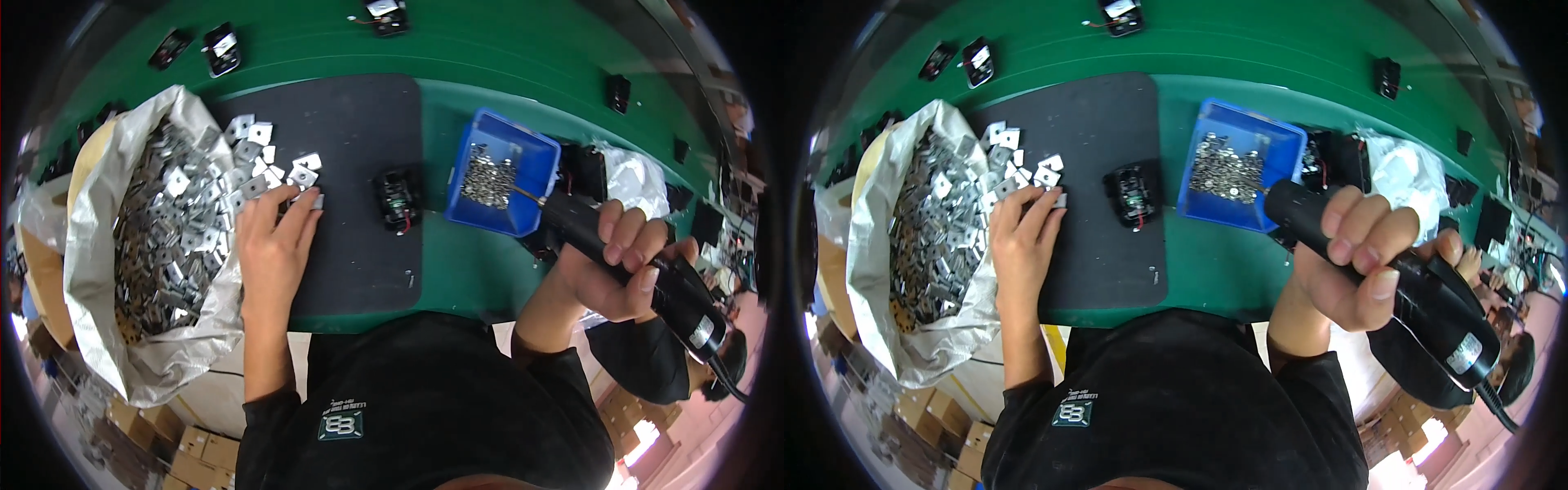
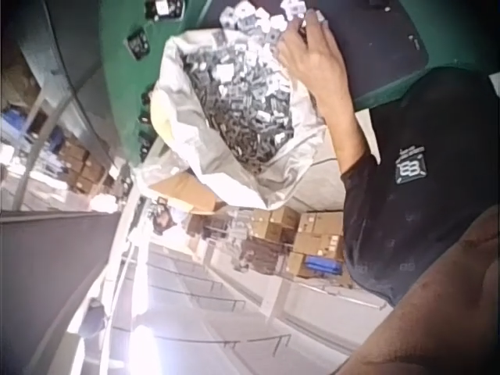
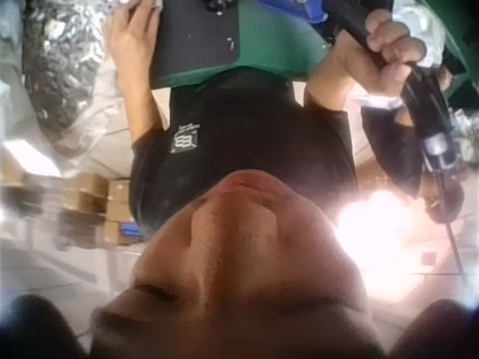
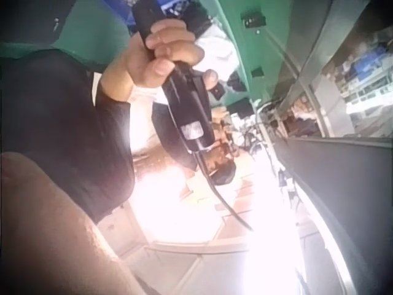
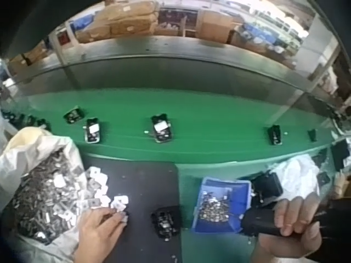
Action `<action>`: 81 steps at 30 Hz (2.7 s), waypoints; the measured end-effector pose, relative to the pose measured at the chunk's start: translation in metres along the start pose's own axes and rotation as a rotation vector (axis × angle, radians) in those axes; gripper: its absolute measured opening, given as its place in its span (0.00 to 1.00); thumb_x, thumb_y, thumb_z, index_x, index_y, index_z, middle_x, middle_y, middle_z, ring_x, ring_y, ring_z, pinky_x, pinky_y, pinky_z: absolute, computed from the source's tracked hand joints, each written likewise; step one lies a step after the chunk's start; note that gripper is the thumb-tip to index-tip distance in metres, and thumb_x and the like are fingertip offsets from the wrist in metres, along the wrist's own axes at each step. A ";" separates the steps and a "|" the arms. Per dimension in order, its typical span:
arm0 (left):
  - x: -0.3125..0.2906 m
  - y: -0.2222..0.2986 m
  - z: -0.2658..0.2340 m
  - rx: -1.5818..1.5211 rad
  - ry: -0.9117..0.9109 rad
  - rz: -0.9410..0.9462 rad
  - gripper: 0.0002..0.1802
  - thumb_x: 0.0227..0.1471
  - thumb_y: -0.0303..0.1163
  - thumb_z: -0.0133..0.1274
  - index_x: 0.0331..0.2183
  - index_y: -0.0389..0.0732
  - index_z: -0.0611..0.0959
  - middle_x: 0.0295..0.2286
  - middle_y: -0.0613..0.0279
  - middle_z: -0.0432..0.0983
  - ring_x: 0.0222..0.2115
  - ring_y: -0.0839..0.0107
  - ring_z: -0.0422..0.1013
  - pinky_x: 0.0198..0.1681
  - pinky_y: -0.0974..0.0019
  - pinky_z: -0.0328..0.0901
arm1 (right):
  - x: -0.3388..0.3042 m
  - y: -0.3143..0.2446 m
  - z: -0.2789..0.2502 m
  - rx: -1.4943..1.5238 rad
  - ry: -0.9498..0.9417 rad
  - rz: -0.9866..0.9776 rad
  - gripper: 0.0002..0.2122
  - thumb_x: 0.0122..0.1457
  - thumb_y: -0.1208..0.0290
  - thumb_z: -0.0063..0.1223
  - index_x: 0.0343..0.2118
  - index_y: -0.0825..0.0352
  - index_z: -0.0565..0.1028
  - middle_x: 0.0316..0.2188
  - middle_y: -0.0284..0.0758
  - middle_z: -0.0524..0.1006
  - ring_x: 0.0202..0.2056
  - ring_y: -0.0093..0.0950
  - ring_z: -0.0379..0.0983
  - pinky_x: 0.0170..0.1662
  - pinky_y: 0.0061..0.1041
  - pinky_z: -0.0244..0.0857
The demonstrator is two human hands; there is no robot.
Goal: The person assembles electronic components into an electronic case by hand, securing them with screws and plastic fasteners using an electric screwdriver.
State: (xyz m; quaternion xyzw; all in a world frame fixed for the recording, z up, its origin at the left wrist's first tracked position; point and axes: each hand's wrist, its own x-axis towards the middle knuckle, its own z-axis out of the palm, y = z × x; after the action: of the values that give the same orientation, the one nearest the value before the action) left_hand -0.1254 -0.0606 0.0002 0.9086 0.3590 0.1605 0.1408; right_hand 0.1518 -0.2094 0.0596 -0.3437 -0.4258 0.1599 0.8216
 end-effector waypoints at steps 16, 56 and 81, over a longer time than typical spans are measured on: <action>0.025 0.053 0.015 -0.558 0.023 -0.042 0.10 0.36 0.21 0.66 0.27 0.37 0.82 0.39 0.60 0.77 0.33 0.68 0.74 0.34 0.68 0.69 | -0.003 0.003 -0.003 -0.016 -0.001 0.009 0.26 0.56 0.72 0.52 0.57 0.59 0.58 0.22 0.28 0.65 0.21 0.22 0.63 0.28 0.25 0.61; 0.034 0.073 0.032 -0.763 0.121 0.291 0.12 0.33 0.27 0.68 0.26 0.38 0.84 0.24 0.68 0.81 0.22 0.74 0.71 0.29 0.70 0.57 | -0.001 -0.004 0.040 0.173 -0.137 0.131 0.23 0.53 0.73 0.60 0.51 0.56 0.63 0.19 0.22 0.70 0.20 0.15 0.66 0.26 0.15 0.66; 0.037 0.039 0.025 -0.434 -0.041 0.325 0.48 0.27 0.50 0.69 0.50 0.35 0.73 0.49 0.53 0.73 0.45 0.59 0.71 0.50 0.58 0.56 | -0.007 0.010 0.041 0.178 -0.135 0.194 0.22 0.55 0.72 0.58 0.51 0.53 0.63 0.20 0.24 0.69 0.20 0.17 0.65 0.26 0.17 0.64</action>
State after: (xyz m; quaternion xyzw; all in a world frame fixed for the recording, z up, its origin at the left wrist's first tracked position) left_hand -0.0666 -0.0656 -0.0011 0.9060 0.1627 0.2358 0.3116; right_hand 0.1150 -0.1887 0.0647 -0.2974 -0.4291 0.2985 0.7989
